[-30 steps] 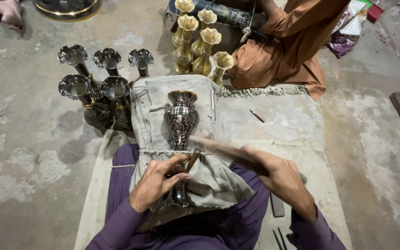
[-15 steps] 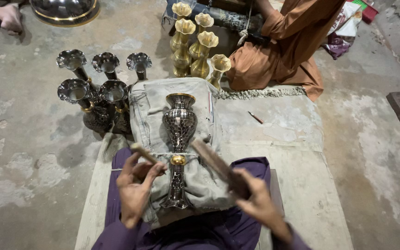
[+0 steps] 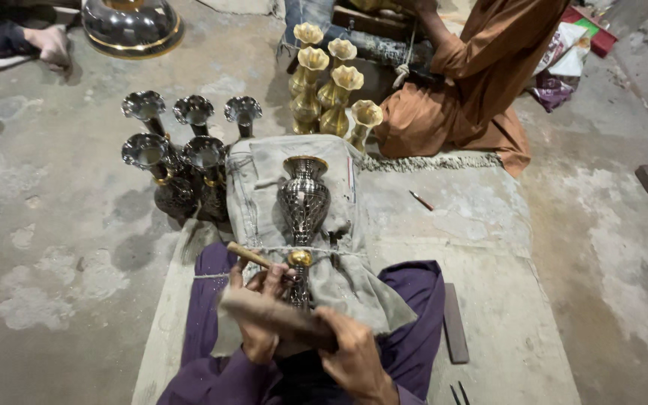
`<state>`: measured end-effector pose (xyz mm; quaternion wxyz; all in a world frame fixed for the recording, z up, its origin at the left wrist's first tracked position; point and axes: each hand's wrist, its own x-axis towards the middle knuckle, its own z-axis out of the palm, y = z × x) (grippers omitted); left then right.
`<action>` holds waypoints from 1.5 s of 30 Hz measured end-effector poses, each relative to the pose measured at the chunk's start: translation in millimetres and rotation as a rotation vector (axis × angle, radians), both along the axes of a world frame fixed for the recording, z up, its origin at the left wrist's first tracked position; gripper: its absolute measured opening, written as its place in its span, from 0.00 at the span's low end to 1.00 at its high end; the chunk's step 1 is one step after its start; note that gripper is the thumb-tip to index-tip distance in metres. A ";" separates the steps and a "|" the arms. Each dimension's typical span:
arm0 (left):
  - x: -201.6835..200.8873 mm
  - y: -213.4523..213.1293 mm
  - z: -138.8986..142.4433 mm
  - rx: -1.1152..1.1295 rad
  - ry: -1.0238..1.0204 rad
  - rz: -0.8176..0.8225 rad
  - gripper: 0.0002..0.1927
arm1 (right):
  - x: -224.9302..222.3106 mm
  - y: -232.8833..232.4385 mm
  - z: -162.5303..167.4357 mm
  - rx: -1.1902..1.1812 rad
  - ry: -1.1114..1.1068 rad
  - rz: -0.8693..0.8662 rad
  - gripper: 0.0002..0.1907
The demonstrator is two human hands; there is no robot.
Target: The person sits on the floor with an engraved metal vase resting on a cloth-covered cushion on their lap. They hold a small punch against the vase surface with one hand and repeatedly strike it with a wooden mallet held in the other hand, repositioning the punch around the vase body as they work.
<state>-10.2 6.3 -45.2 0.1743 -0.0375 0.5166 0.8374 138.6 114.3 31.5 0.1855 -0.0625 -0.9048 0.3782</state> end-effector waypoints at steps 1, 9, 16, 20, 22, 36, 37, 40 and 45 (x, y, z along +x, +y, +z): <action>-2.7 1.2 -0.8 0.021 0.021 0.019 0.26 | 0.2 -1.1 -1.0 0.048 0.073 0.036 0.34; -15.5 -13.7 43.1 -0.335 0.021 -0.148 0.34 | -0.7 40.5 26.3 -0.343 -0.049 0.100 0.26; -38.9 -24.9 79.0 -0.408 0.424 -0.582 0.28 | 11.0 94.6 25.1 -0.738 0.234 -0.138 0.17; -34.5 -16.5 96.0 -0.464 0.638 -0.705 0.28 | -1.1 101.1 -11.3 -0.652 0.012 -0.095 0.12; -33.0 -12.5 105.3 -0.485 0.676 -0.739 0.27 | -1.4 102.1 -23.7 -0.668 -0.038 -0.097 0.12; -38.9 5.6 138.0 -0.635 0.840 -0.890 0.25 | 31.5 148.5 -3.9 -0.428 -0.208 -0.230 0.22; -38.9 6.3 138.8 -0.660 0.821 -0.904 0.25 | 30.7 148.9 -4.6 -0.360 -0.186 -0.214 0.24; -36.9 5.3 139.0 -0.725 0.781 -0.929 0.25 | 27.9 149.1 -3.0 -0.300 -0.180 -0.197 0.26; -36.5 7.7 129.6 -0.745 0.748 -0.935 0.26 | 23.9 148.9 10.6 -0.154 -0.224 -0.204 0.26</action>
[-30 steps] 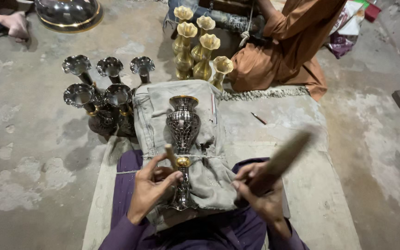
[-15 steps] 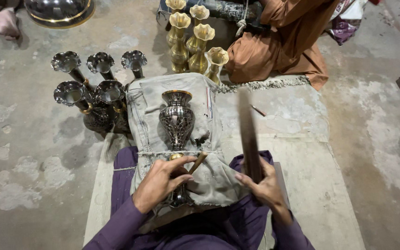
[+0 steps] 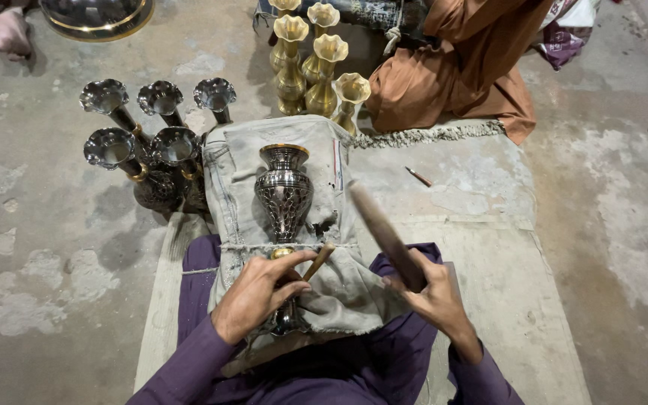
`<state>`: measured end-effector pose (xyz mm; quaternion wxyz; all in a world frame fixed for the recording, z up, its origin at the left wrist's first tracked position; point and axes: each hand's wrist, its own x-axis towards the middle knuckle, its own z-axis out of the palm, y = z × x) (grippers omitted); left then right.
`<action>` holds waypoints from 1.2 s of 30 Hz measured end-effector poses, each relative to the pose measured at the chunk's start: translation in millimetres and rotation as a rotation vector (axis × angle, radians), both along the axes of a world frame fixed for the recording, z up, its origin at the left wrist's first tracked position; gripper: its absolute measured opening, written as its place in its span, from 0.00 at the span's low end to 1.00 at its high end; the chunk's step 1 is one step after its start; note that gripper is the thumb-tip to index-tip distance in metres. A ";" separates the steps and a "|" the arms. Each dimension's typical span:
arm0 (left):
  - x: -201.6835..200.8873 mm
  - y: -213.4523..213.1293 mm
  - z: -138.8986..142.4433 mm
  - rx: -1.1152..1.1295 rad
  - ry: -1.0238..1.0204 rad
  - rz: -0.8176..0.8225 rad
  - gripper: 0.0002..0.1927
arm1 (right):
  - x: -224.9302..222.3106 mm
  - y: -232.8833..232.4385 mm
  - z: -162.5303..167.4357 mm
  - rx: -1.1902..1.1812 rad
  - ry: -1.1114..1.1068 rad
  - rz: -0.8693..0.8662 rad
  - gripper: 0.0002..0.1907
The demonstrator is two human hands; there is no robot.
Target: The person sits on the floor with an engraved metal vase resting on a cloth-covered cushion on their lap. They hold a small punch against the vase surface with one hand and repeatedly strike it with a wooden mallet held in the other hand, repositioning the punch around the vase body as they work.
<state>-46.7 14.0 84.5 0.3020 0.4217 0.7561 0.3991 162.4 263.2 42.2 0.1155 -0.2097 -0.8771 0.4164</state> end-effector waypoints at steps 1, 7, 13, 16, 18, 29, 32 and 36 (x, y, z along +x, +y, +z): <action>0.2 0.0 -1.8 0.073 0.029 -0.009 0.26 | 0.1 0.4 3.3 0.112 0.027 0.048 0.24; 0.9 -3.1 -0.5 0.051 0.037 0.002 0.26 | -4.6 -5.1 8.7 0.087 -0.076 -0.073 0.23; 0.4 -3.9 9.1 0.109 0.052 -0.008 0.25 | -4.7 -5.0 9.1 0.159 -0.055 -0.055 0.24; -0.2 -4.3 9.0 0.124 0.034 -0.012 0.25 | -3.9 0.0 7.8 0.023 0.113 0.098 0.27; -0.7 -4.8 7.7 0.115 0.018 -0.011 0.25 | -3.1 1.4 5.3 0.090 0.038 0.076 0.28; -0.1 -3.8 2.9 0.139 0.060 0.002 0.26 | 8.1 15.5 -9.1 0.418 -0.031 -0.052 0.31; 1.4 -3.8 4.8 0.071 0.063 0.024 0.25 | 9.3 16.6 -11.7 -0.093 0.014 -0.115 0.13; 2.3 -4.9 7.7 -0.008 0.064 0.032 0.26 | 8.1 16.2 -6.2 0.006 -0.164 -0.113 0.20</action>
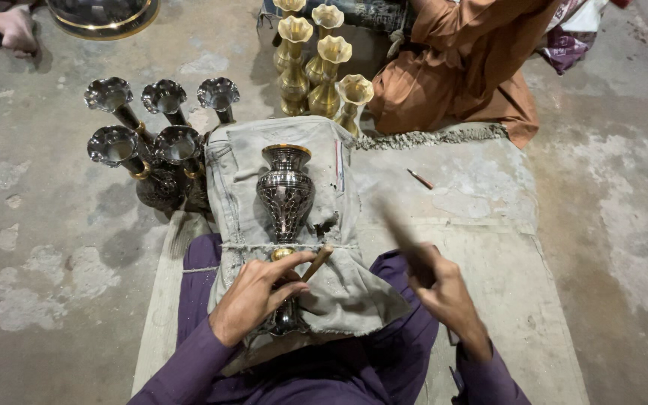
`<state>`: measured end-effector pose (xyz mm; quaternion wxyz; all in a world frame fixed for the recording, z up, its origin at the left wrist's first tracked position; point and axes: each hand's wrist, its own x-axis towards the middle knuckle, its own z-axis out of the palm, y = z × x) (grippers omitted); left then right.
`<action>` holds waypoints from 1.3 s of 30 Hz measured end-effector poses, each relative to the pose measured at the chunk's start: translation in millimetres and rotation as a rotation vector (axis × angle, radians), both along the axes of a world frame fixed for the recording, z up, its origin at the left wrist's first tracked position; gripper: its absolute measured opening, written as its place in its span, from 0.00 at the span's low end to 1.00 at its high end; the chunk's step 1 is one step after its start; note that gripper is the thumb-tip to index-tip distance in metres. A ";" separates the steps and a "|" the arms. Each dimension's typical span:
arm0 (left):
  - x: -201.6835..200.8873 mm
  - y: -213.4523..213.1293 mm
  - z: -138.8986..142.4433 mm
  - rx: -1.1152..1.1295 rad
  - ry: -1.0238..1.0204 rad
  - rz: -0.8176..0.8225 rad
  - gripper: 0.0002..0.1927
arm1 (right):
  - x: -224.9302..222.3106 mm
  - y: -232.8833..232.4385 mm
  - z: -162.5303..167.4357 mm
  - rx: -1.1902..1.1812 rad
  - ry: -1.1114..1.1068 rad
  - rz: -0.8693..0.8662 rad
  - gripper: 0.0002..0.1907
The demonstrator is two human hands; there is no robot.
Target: The person sits on the floor with an engraved metal vase resting on a cloth-covered cushion on their lap. They hold a small punch against the vase surface with one hand and repeatedly strike it with a wooden mallet held in the other hand, repositioning the punch around the vase body as they work.
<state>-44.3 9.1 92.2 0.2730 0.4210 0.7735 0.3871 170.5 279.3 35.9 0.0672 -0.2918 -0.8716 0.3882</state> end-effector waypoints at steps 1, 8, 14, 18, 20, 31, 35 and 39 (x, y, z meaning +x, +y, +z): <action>0.0 -0.6 0.4 0.037 0.000 -0.006 0.25 | -0.5 0.1 3.0 0.169 -0.057 0.066 0.25; 0.2 -3.0 -1.1 0.093 -0.022 -0.016 0.25 | -4.4 -5.5 11.8 0.169 0.029 0.173 0.34; -1.1 -1.6 -1.7 0.114 -0.013 -0.019 0.26 | -3.6 -4.7 10.1 -0.193 0.202 0.056 0.17; -0.5 -1.5 0.9 0.142 -0.008 -0.026 0.25 | -7.0 -5.3 15.4 0.198 -0.133 0.061 0.29; -1.2 -1.6 2.5 0.026 0.005 -0.023 0.26 | -9.6 -7.7 17.6 0.037 0.092 0.009 0.24; -2.4 -2.6 -0.4 0.174 0.048 -0.059 0.25 | -6.2 -9.9 13.8 0.150 -0.088 0.093 0.23; -2.5 -2.2 -1.3 0.097 -0.016 -0.045 0.26 | -6.9 -7.5 6.6 0.237 0.106 0.050 0.25; -2.7 -2.9 -0.2 0.032 -0.015 -0.029 0.26 | -4.4 -4.8 1.1 -0.018 0.025 0.072 0.24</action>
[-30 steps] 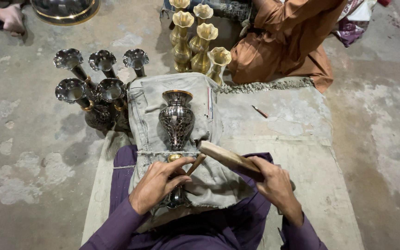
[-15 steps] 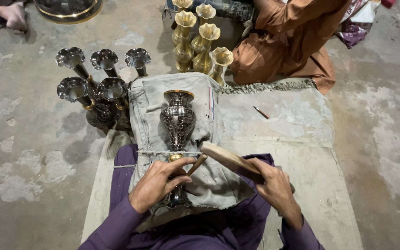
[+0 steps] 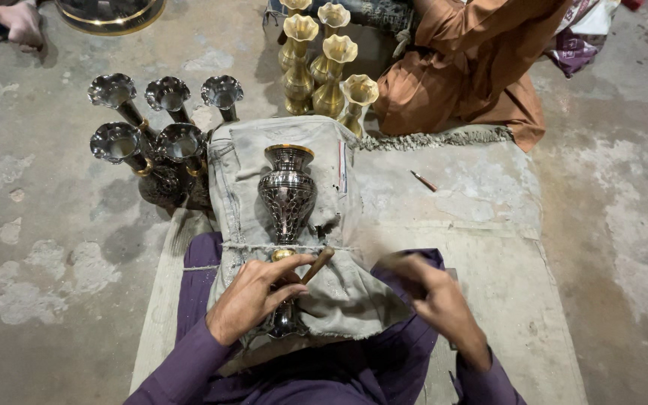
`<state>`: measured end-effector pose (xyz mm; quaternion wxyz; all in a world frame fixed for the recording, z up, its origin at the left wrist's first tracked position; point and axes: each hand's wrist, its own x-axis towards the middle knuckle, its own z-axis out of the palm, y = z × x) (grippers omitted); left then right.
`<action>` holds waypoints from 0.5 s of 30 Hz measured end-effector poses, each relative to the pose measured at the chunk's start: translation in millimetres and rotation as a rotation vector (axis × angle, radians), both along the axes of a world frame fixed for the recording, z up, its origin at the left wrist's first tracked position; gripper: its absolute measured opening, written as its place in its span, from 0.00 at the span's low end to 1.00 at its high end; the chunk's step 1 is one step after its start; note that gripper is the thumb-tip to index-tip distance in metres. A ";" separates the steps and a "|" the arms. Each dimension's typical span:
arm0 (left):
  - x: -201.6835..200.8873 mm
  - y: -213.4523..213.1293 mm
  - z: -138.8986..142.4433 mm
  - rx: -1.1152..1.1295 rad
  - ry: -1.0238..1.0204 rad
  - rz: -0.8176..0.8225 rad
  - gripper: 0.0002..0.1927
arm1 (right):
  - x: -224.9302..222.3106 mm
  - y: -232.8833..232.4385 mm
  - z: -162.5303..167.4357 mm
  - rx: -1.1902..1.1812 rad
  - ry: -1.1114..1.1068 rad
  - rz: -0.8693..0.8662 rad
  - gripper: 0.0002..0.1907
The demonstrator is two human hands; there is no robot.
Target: The person sits on the floor with an engraved metal vase resting on a cloth-covered cushion on their lap. They hold a small punch against the vase surface with one hand and repeatedly strike it with a wooden mallet held in the other hand, repositioning the punch around the vase body as they work.
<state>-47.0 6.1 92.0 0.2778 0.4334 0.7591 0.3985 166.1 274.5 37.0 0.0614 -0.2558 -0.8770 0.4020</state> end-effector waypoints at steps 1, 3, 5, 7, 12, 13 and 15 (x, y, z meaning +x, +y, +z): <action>-0.1 0.5 0.2 0.045 0.013 -0.004 0.26 | 1.4 1.9 0.1 0.193 -0.078 0.017 0.27; 0.2 0.2 0.6 0.136 0.038 -0.017 0.25 | 4.0 3.7 0.7 0.375 -0.107 0.007 0.31; -1.3 1.1 0.8 0.108 0.012 -0.029 0.25 | 4.4 6.0 2.4 0.357 -0.004 -0.038 0.31; -1.5 0.1 1.2 0.080 0.000 -0.029 0.26 | 3.7 8.0 5.3 0.080 0.076 -0.003 0.22; -0.3 0.2 1.9 0.165 0.021 -0.018 0.25 | -1.8 8.1 11.3 0.257 -0.098 0.018 0.29; -0.8 1.0 1.9 0.113 0.010 -0.014 0.25 | -3.1 7.8 11.3 0.124 -0.031 -0.005 0.27; -0.3 1.1 2.5 0.006 -0.015 -0.004 0.25 | -4.1 7.2 10.1 0.091 -0.080 0.012 0.26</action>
